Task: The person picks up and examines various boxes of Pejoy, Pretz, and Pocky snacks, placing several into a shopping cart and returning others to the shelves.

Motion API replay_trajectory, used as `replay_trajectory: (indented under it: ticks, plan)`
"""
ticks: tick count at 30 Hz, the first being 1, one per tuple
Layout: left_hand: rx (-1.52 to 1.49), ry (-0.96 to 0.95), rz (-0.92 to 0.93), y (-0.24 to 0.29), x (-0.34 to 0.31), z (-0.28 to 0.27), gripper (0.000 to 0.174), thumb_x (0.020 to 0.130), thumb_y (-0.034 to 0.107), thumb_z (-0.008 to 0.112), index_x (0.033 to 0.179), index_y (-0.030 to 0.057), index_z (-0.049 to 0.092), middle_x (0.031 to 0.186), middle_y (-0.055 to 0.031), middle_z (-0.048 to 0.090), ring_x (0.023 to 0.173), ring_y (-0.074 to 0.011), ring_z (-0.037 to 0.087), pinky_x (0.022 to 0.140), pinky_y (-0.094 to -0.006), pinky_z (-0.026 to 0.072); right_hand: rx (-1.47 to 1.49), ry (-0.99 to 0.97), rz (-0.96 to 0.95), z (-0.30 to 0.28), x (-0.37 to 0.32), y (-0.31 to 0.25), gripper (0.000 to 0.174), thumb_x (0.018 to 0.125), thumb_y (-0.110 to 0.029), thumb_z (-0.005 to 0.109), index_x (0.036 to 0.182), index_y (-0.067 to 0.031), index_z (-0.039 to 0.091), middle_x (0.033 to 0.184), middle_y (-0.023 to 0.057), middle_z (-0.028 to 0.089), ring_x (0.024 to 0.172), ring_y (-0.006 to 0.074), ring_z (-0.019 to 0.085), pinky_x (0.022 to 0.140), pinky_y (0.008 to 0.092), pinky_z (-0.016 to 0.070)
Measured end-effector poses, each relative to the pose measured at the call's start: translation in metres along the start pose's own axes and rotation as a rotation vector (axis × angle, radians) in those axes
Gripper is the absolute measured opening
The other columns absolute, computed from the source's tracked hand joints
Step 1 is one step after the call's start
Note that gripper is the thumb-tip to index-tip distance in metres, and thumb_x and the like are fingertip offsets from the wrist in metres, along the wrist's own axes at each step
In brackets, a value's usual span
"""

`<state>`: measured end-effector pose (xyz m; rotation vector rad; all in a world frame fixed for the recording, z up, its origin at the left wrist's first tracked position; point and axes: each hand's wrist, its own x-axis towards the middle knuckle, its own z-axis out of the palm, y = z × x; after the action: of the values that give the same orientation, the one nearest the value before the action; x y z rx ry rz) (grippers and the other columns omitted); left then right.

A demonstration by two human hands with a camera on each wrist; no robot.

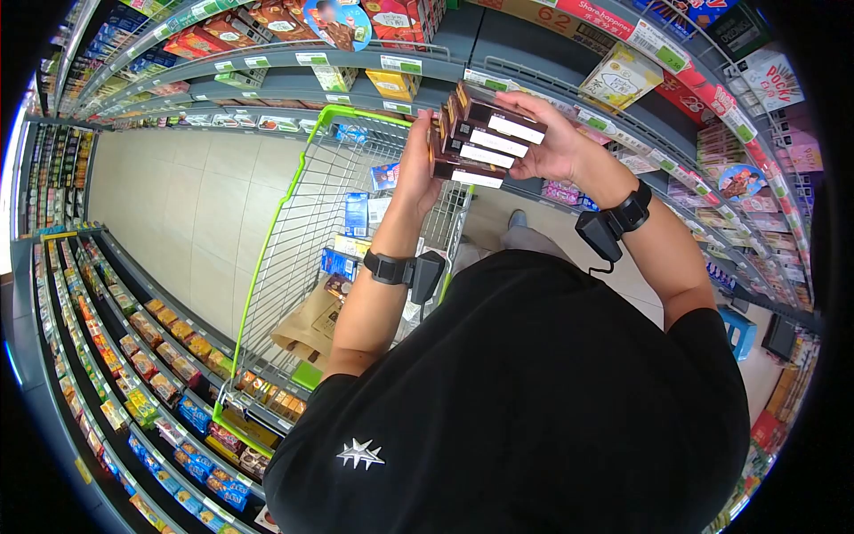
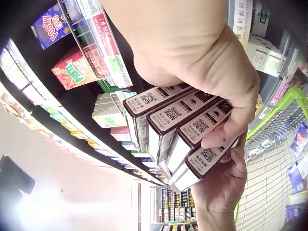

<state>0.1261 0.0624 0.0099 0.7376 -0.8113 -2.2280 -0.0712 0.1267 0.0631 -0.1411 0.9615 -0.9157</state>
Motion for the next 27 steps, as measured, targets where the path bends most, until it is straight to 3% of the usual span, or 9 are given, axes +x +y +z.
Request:
replay_trajectory:
  ticks: [19, 23, 26, 27]
  plan:
    - [-0.042, 0.048, 0.017, -0.010, 0.013, -0.014, 0.043, 0.097, 0.037, 0.050, 0.128, 0.0083, 0.049, 0.115, -0.0064, 0.061, 0.103, -0.0190, 0.061, 0.089, -0.0342, 0.0496, 0.026, 0.007, 0.003, -0.002, 0.006, 0.001, 0.033, 0.087, -0.050, 0.058, 0.099, -0.0200, 0.067, 0.077, 0.0013, 0.067, 0.062, 0.0199, 0.066, 0.046, 0.0340, 0.0564]
    - [-0.039, 0.083, 0.036, -0.013, 0.015, -0.020, 0.046, 0.094, 0.021, 0.049, 0.137, 0.0059, 0.039, 0.118, -0.0103, 0.058, 0.104, -0.0199, 0.060, 0.088, -0.0335, 0.0502, -0.021, -0.012, -0.009, -0.005, 0.005, -0.001, 0.035, 0.086, -0.048, 0.060, 0.107, -0.0206, 0.065, 0.088, 0.0038, 0.068, 0.070, 0.0198, 0.067, 0.055, 0.0362, 0.0578]
    - [0.084, 0.052, 0.075, 0.004, 0.003, -0.022, 0.064, 0.087, 0.004, 0.045, 0.147, 0.0060, 0.022, 0.122, -0.0169, 0.054, 0.105, -0.0232, 0.060, 0.089, -0.0346, 0.0510, -0.109, 0.066, -0.169, -0.009, 0.000, 0.001, 0.042, 0.084, -0.053, 0.057, 0.108, -0.0189, 0.063, 0.086, 0.0004, 0.065, 0.072, 0.0181, 0.059, 0.057, 0.0331, 0.0478]
    - [0.078, 0.053, 0.114, 0.008, -0.002, -0.025, 0.066, 0.086, 0.003, 0.044, 0.147, 0.0068, 0.021, 0.124, -0.0179, 0.053, 0.108, -0.0241, 0.059, 0.090, -0.0353, 0.0505, -0.142, -0.018, -0.278, -0.021, 0.001, -0.001, 0.045, 0.087, -0.048, 0.055, 0.113, -0.0108, 0.061, 0.089, 0.0052, 0.069, 0.079, 0.0173, 0.065, 0.058, 0.0347, 0.0524]
